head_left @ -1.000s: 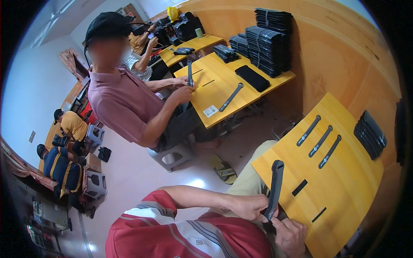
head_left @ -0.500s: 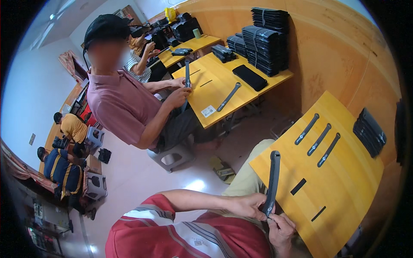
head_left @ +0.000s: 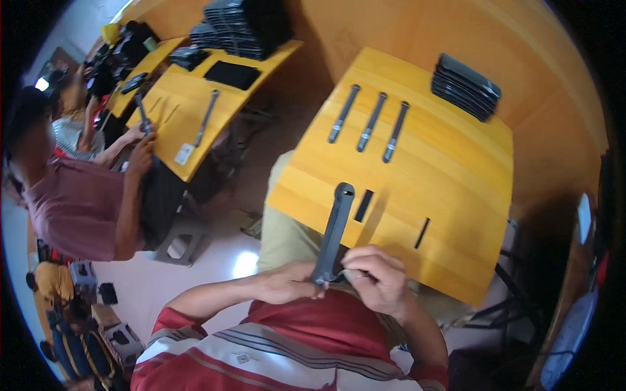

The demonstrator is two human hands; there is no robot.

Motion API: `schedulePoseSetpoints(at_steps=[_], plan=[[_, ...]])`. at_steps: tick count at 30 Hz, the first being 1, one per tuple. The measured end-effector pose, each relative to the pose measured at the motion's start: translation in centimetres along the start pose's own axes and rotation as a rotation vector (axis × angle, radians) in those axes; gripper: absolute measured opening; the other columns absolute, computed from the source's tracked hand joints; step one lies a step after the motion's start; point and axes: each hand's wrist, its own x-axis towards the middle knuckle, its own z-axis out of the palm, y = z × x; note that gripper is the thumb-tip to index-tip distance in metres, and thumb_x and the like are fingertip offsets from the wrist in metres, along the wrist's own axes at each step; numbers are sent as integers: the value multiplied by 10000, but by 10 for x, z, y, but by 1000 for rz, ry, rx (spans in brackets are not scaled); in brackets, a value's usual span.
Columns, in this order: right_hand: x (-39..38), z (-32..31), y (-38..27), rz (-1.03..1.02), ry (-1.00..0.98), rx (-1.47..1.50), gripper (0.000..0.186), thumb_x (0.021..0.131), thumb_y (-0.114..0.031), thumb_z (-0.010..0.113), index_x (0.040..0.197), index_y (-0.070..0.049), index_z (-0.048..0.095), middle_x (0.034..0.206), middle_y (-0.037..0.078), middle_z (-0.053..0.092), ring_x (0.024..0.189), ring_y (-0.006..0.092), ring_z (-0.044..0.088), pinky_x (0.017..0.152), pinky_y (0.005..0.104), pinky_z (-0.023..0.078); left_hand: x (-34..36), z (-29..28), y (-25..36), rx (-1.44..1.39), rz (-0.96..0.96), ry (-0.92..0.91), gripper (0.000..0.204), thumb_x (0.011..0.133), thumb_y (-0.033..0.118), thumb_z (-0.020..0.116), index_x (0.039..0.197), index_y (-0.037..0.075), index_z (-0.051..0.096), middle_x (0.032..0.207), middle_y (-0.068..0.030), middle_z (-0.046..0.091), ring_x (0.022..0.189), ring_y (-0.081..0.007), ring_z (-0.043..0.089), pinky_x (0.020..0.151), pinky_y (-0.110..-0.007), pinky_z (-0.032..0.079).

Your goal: Manually applying small components and strips to a series of black straps at a workshop station.

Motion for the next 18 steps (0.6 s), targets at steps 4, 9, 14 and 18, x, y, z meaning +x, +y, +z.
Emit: schedulePoseSetpoints(at_steps=[4, 9, 14, 18], plan=[[-6, -14, 7, -35, -17, -87, 127, 822, 57, 649, 930, -9, 653, 887, 127, 667, 772, 203, 659, 702, 299, 527, 7, 14, -3, 243, 314, 150, 227, 982, 178, 493, 1138, 14, 486, 825, -35, 527, 746, -139, 492, 693, -304, 447], [43, -152, 25, 200, 812, -521, 78, 925, -60, 618, 927, 0, 668, 641, -20, 541, 505, 41, 461, 436, 215, 340, -13, 4, 11, 191, 114, 202, 294, 1045, 325, 458, 993, 38, 487, 739, -24, 486, 674, -115, 484, 609, -305, 429], [66, -269, 36, -76, 1167, -502, 96, 889, -86, 700, 937, -3, 697, 753, -25, 613, 650, 52, 514, 570, 220, 413, -18, -11, 1, 287, 114, 317, 242, 1033, 264, 481, 947, 37, 477, 708, -16, 475, 651, -104, 461, 589, -299, 409], [65, -269, 37, -108, 1171, -788, 156, 891, -121, 710, 995, -5, 709, 864, 30, 697, 759, 92, 579, 692, 247, 472, -36, -15, -32, 180, 70, 465, 265, 1026, 303, 490, 962, 46, 481, 706, -3, 474, 634, -85, 433, 591, -263, 388]])
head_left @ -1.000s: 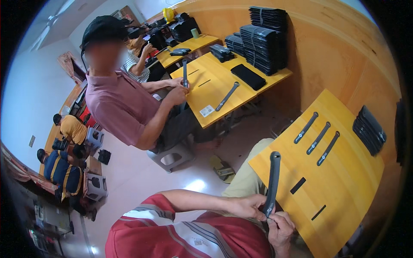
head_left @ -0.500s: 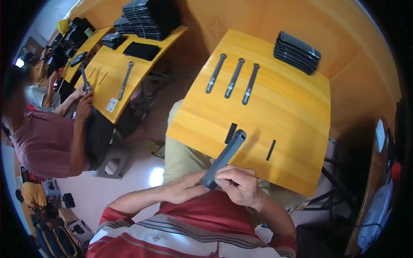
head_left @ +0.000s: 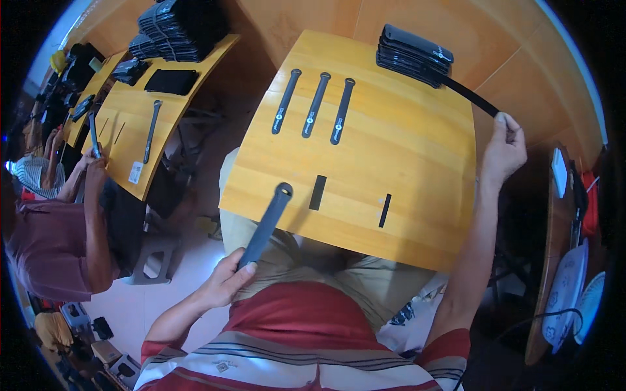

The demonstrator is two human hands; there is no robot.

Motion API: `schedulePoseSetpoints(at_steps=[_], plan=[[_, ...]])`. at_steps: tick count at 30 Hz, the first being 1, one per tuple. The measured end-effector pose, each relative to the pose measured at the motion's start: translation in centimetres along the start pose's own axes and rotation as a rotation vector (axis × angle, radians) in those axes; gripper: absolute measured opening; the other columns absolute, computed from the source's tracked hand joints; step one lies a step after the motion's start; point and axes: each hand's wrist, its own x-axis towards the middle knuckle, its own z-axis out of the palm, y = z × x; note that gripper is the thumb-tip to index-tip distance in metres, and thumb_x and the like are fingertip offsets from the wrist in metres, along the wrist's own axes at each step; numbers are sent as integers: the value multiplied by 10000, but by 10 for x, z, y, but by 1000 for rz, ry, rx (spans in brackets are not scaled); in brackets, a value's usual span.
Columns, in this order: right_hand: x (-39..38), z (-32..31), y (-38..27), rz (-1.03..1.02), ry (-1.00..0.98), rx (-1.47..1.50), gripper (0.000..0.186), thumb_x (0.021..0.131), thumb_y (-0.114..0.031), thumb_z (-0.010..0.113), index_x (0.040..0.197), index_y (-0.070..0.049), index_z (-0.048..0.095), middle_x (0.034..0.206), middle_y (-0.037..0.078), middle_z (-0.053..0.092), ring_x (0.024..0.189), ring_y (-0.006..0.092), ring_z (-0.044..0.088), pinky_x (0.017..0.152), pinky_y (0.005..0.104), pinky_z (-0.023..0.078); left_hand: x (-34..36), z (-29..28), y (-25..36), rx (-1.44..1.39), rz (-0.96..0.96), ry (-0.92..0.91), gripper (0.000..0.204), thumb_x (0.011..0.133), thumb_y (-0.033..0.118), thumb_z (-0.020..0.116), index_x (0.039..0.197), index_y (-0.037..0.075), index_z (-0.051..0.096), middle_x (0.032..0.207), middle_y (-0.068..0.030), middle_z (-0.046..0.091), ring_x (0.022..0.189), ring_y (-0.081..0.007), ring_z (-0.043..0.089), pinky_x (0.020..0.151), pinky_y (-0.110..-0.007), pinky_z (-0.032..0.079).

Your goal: Manually applying small components and strips to a series of black straps at a workshop station.

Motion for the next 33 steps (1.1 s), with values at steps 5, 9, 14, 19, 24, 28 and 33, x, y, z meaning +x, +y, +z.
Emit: schedulePoseSetpoints(at_steps=[5, 9, 14, 19, 24, 28, 33], plan=[[-76, 28, 11, -305, -222, -164, 98, 873, -67, 617, 930, -50, 695, 898, 111, 696, 737, 221, 662, 663, 327, 530, 12, 3, 9, -253, 39, 7, 420, 1038, 438, 392, 1028, 41, 532, 726, -12, 494, 632, -85, 430, 609, -261, 383], [-137, 46, 1, -474, -592, -182, 199, 767, 19, 614, 917, -95, 680, 905, 71, 673, 772, 275, 672, 659, 365, 544, 18, 3, -1, -338, 81, 6, 570, 1039, 507, 298, 1173, 15, 552, 778, -33, 534, 641, -88, 442, 606, -239, 379], [-156, 53, -11, -392, -794, -245, 138, 793, -50, 659, 922, -98, 678, 944, 34, 672, 824, 251, 679, 648, 377, 546, 25, 9, 10, -450, 78, 42, 522, 1037, 456, 377, 1246, 7, 540, 789, -38, 554, 671, -90, 482, 627, -232, 413], [-159, 65, -14, -399, -873, -272, 110, 835, -121, 681, 940, -89, 682, 968, 24, 667, 848, 247, 678, 654, 399, 543, 27, 8, 9, -540, 0, 2, 448, 1027, 380, 476, 1270, 8, 537, 838, -50, 593, 748, -99, 543, 675, -240, 454], [-159, 73, -25, -336, -989, -293, 132, 901, -196, 624, 958, -87, 671, 990, 45, 618, 865, 277, 661, 678, 470, 527, 29, 9, 4, -499, 16, -30, 386, 996, 293, 574, 1270, 23, 542, 948, -77, 656, 868, -120, 609, 720, -247, 490], [-158, 76, -30, -360, -984, -335, 119, 860, -159, 674, 959, -96, 691, 971, 38, 642, 860, 262, 672, 665, 425, 536, 35, 9, 1, -539, 25, -26, 372, 983, 266, 600, 1258, 23, 543, 977, -88, 669, 875, -132, 634, 703, -242, 513], [-159, 75, -28, -346, -987, -304, 120, 858, -145, 667, 964, -96, 694, 984, 41, 637, 859, 276, 671, 679, 424, 541, 40, 11, 3, -555, -21, -15, 332, 974, 223, 610, 1238, 33, 540, 990, -110, 674, 880, -178, 679, 634, -237, 554]])
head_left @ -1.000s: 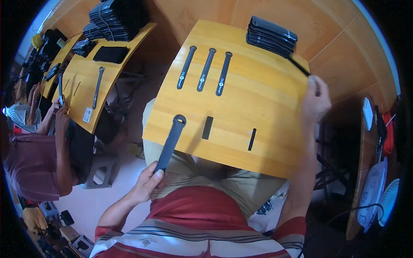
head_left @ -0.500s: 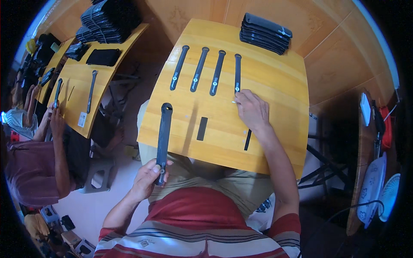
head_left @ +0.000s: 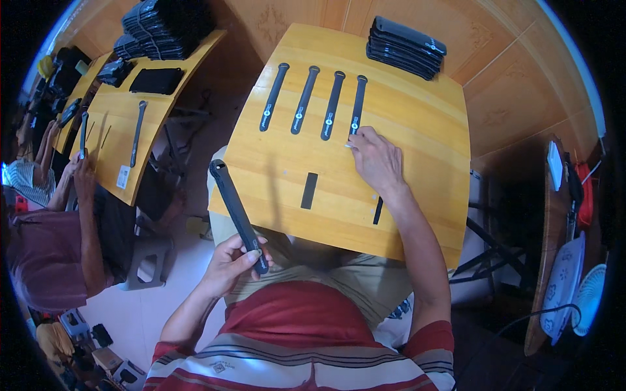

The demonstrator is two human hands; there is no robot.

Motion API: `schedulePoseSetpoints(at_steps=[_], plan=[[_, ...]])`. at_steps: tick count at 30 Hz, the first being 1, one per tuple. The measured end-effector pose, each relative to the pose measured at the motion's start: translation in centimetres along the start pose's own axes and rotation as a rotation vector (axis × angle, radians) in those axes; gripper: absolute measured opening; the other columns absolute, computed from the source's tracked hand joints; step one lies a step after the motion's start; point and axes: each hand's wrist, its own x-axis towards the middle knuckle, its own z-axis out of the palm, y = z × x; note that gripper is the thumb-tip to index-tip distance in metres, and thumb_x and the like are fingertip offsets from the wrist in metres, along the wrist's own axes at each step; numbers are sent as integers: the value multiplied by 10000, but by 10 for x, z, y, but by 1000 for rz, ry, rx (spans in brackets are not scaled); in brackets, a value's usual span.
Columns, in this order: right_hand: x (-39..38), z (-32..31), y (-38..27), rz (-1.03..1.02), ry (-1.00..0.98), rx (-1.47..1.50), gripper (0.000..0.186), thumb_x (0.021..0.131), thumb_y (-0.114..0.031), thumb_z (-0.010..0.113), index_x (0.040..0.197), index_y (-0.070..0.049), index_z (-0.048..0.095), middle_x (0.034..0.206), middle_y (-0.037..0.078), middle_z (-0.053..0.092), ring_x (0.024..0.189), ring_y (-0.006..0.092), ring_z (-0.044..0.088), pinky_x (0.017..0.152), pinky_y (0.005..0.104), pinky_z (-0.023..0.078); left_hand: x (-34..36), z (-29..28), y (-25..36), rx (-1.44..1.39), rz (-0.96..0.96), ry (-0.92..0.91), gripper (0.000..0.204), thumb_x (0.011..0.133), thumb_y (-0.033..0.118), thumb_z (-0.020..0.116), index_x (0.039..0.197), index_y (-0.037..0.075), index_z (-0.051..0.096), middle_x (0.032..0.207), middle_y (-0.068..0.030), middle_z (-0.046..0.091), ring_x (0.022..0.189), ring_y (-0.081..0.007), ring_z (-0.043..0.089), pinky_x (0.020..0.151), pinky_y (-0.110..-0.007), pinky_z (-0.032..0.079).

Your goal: Manually applying small components and strips to a series of black straps at a workshop station.

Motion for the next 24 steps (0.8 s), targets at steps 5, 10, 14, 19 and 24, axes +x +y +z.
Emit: schedulePoseSetpoints(at_steps=[5, 10, 14, 19, 24], plan=[[-5, -2, -3, 43, -24, 24, 133, 887, -166, 631, 986, -99, 690, 1027, 51, 629, 893, 291, 661, 719, 445, 535, 3, 4, -3, -54, -2, 1, 338, 968, 203, 615, 1240, 21, 530, 1011, -129, 662, 946, -221, 691, 643, -264, 588], [-9, -14, -17, 172, -109, 83, 205, 930, -214, 593, 1076, -90, 668, 1098, 79, 631, 956, 323, 650, 783, 464, 526, 9, 7, -3, -101, -5, 26, 346, 960, 180, 624, 1240, 5, 520, 1023, -151, 651, 965, -251, 693, 652, -282, 600], [-24, -30, -48, 157, -81, 236, 265, 934, -202, 589, 1144, -52, 649, 1080, 122, 651, 968, 344, 647, 815, 447, 521, 19, 15, 5, -116, 67, 94, 345, 944, 164, 645, 1220, -2, 521, 1030, -172, 655, 964, -269, 693, 658, -281, 600], [-71, -45, -108, 7, -160, 700, 237, 888, -47, 625, 1122, -23, 653, 968, 170, 653, 875, 343, 664, 759, 405, 536, 41, 14, 0, -235, 202, 152, 316, 926, 116, 665, 1204, 21, 546, 1070, -178, 673, 958, -260, 697, 687, -279, 600], [-106, -26, -142, -38, -58, 860, 244, 843, 28, 657, 1082, -18, 658, 876, 158, 657, 754, 317, 675, 630, 387, 537, 44, 12, -10, -269, 242, 164, 289, 941, 96, 637, 1216, 56, 557, 1090, -182, 666, 982, -281, 690, 699, -298, 612]])
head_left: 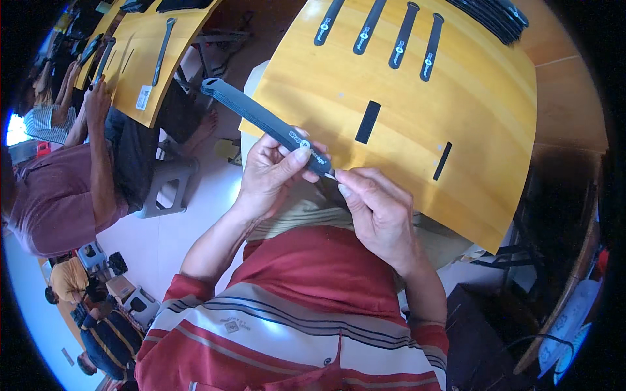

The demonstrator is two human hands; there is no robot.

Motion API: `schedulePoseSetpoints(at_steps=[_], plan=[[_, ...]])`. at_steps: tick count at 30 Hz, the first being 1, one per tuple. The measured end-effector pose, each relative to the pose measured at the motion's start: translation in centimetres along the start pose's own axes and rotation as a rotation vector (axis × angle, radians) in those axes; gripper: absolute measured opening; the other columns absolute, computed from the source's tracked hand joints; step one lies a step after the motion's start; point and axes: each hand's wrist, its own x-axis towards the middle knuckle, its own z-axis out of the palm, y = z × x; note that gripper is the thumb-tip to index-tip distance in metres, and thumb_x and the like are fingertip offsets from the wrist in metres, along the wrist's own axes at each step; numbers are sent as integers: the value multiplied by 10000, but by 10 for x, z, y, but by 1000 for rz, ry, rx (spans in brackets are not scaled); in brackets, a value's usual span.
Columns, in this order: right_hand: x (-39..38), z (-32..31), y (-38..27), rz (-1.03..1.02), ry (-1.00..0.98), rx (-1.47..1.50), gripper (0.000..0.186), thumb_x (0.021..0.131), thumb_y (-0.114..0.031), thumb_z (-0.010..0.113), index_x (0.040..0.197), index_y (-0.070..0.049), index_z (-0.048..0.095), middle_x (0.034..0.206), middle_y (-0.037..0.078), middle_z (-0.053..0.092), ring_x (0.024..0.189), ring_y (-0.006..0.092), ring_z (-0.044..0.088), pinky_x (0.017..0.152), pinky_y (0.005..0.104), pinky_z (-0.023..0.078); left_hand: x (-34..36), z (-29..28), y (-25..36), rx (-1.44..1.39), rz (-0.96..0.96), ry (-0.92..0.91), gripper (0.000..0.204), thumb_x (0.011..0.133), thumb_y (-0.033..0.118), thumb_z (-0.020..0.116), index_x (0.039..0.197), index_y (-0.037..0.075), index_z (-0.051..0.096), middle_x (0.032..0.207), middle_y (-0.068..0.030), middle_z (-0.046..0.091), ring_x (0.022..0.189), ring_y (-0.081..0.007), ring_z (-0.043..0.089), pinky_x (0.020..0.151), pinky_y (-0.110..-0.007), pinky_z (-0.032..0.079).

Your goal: Manually applying small components and strips to a series of black straps at a workshop station.

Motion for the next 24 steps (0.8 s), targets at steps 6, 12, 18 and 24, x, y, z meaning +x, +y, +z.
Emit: schedulePoseSetpoints(at_steps=[6, 12, 18, 24], plan=[[-4, 2, 6, -26, 28, -27, 236, 834, 25, 672, 1067, -10, 659, 867, 156, 660, 741, 310, 676, 624, 381, 535, -5, 0, -6, -36, 36, 28, 289, 941, 66, 627, 1220, 57, 553, 1110, -185, 661, 999, -281, 683, 720, -311, 617], [-6, 7, 5, 45, -13, 10, 194, 874, 32, 661, 1066, 9, 680, 887, 164, 682, 758, 260, 694, 652, 328, 549, -6, 4, -10, -17, 70, 31, 281, 933, 37, 626, 1204, 53, 555, 1121, -181, 658, 963, -255, 689, 732, -314, 622], [-7, 9, 5, 48, -11, -6, 221, 869, 43, 657, 1087, 6, 670, 880, 163, 678, 760, 261, 693, 644, 330, 548, -6, 8, -11, -42, 62, 71, 279, 915, 25, 656, 1175, 24, 556, 1081, -178, 675, 920, -203, 695, 729, -300, 623], [-8, 11, 7, 57, -8, -23, 227, 870, 49, 647, 1093, 11, 665, 883, 163, 677, 770, 260, 697, 648, 331, 552, -6, 8, -13, -32, 73, 86, 258, 919, 17, 646, 1164, 23, 564, 1068, -176, 680, 908, -195, 694, 720, -296, 622]])
